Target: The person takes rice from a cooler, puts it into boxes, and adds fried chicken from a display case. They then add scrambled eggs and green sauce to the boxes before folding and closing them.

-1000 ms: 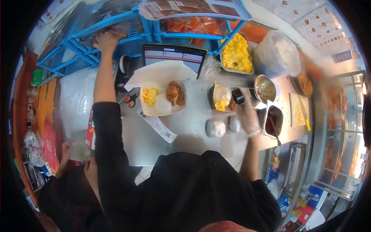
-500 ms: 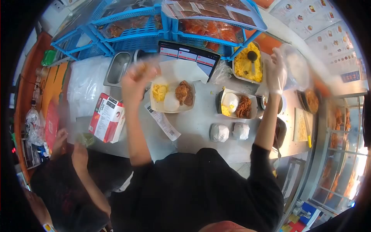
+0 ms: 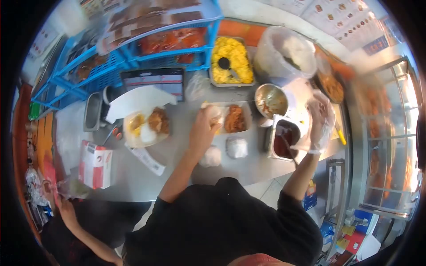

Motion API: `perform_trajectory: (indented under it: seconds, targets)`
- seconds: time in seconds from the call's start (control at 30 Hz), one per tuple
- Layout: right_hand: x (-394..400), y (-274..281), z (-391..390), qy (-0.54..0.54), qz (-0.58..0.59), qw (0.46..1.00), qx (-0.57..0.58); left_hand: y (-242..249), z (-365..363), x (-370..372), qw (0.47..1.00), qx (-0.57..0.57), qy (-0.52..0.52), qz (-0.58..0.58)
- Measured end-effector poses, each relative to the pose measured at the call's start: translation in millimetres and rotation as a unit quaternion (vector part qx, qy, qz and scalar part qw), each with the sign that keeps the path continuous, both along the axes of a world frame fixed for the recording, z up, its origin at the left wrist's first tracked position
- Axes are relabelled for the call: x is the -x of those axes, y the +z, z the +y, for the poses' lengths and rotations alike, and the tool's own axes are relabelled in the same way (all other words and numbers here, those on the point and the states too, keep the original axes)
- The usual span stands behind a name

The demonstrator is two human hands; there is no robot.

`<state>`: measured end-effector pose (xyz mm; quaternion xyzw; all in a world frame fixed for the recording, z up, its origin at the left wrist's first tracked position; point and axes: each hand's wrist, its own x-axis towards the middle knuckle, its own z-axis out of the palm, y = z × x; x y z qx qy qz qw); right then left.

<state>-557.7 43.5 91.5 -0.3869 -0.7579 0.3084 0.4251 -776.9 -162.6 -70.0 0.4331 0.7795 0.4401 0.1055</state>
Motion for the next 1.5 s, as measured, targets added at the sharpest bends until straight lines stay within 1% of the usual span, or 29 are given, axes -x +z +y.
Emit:
perform_trajectory:
  seconds: [0.03,0.07,0.1,0.13,0.17,0.2,0.23,0.27,0.3,0.33,0.37,0.4,0.43,0.47,0.67,0.8,0.87,0.93,1.0,1.03,1.07,1.13,1.17,1.2,1.3,1.37,1.4,1.47,1.5]
  targets:
    - [3,11,23,0.022,-0.001,0.999,-0.036,18,6,-9,0.996,-0.002,0.060,0.072]
    - [3,11,59,0.058,0.016,0.997,-0.045,33,10,-12,0.995,-0.013,0.060,0.074]
    - [3,9,102,0.081,-0.013,0.996,-0.031,45,11,-13,0.996,0.047,0.061,-0.044]
    - [18,22,122,0.076,-0.054,0.992,-0.086,57,18,-19,0.979,0.110,0.058,-0.161]
    - [27,21,156,0.114,-0.085,0.986,-0.093,70,33,-31,0.980,0.107,0.057,-0.159]
    - [44,13,198,0.075,-0.203,0.965,-0.149,84,51,-44,0.962,0.093,0.019,-0.256]
    - [60,0,237,0.105,-0.252,0.958,-0.094,91,68,-57,0.933,0.081,-0.020,-0.350]
    - [79,-5,251,0.102,-0.306,0.943,-0.086,89,87,-71,0.937,0.226,-0.090,-0.252]
    - [95,-13,269,0.113,-0.354,0.922,-0.112,83,104,-84,0.906,0.365,-0.156,-0.147]
    - [102,-15,274,0.114,-0.352,0.923,-0.109,51,110,-107,0.896,0.390,-0.184,-0.104]
    - [107,-15,278,0.110,-0.350,0.924,-0.106,12,109,-131,0.933,0.294,-0.197,-0.071]
    - [107,-14,280,0.107,-0.350,0.925,-0.102,3,110,-144,0.931,0.299,-0.196,-0.073]
    - [103,-12,283,0.125,-0.336,0.926,-0.118,-2,113,-155,0.924,0.290,-0.202,-0.147]
    - [96,-11,287,0.127,-0.334,0.927,-0.113,-2,117,-162,0.912,0.280,-0.207,-0.217]
    - [1,19,274,0.122,-0.362,0.915,-0.133,-8,143,-194,0.885,0.240,-0.247,-0.314]
    - [-89,39,247,0.077,-0.421,0.904,-0.015,-10,181,-222,0.853,0.218,-0.242,-0.407]
    - [-148,16,250,0.039,-0.479,0.877,0.001,-21,205,-238,0.855,0.157,-0.234,-0.436]
    - [-206,-13,259,0.120,-0.665,0.737,0.015,-25,233,-249,0.854,0.143,-0.239,-0.440]
    - [-242,-55,259,0.082,-0.629,0.724,0.270,-28,261,-252,0.853,0.127,-0.245,-0.443]
    - [-246,-65,242,0.036,-0.515,0.755,0.404,-30,275,-253,0.868,0.128,-0.256,-0.405]
    - [-249,-75,227,-0.012,-0.383,0.761,0.523,-32,289,-252,0.882,0.129,-0.266,-0.367]
    - [-279,-138,237,0.016,-0.293,0.820,0.492,-46,318,-250,0.899,0.093,-0.266,-0.334]
    - [-286,-159,237,-0.010,-0.159,0.852,0.499,-50,331,-248,0.916,0.060,-0.261,-0.299]
    - [-288,-168,241,-0.011,-0.161,0.851,0.500,-29,338,-237,0.920,0.090,-0.246,-0.290]
    - [-265,-178,258,0.015,0.035,0.860,0.509,-30,354,-223,0.936,0.097,-0.212,-0.263]
    - [-250,-190,283,0.018,0.072,0.851,0.519,-27,356,-212,0.967,0.031,-0.137,-0.211]
    - [-242,-196,297,0.019,0.107,0.840,0.531,-23,352,-201,0.968,0.030,-0.134,-0.208]
    - [-220,-196,325,0.063,0.128,0.831,0.538,25,329,-163,0.874,0.075,-0.215,-0.429]
    - [-214,-207,346,0.064,0.081,0.851,0.515,40,320,-149,0.877,0.072,-0.211,-0.427]
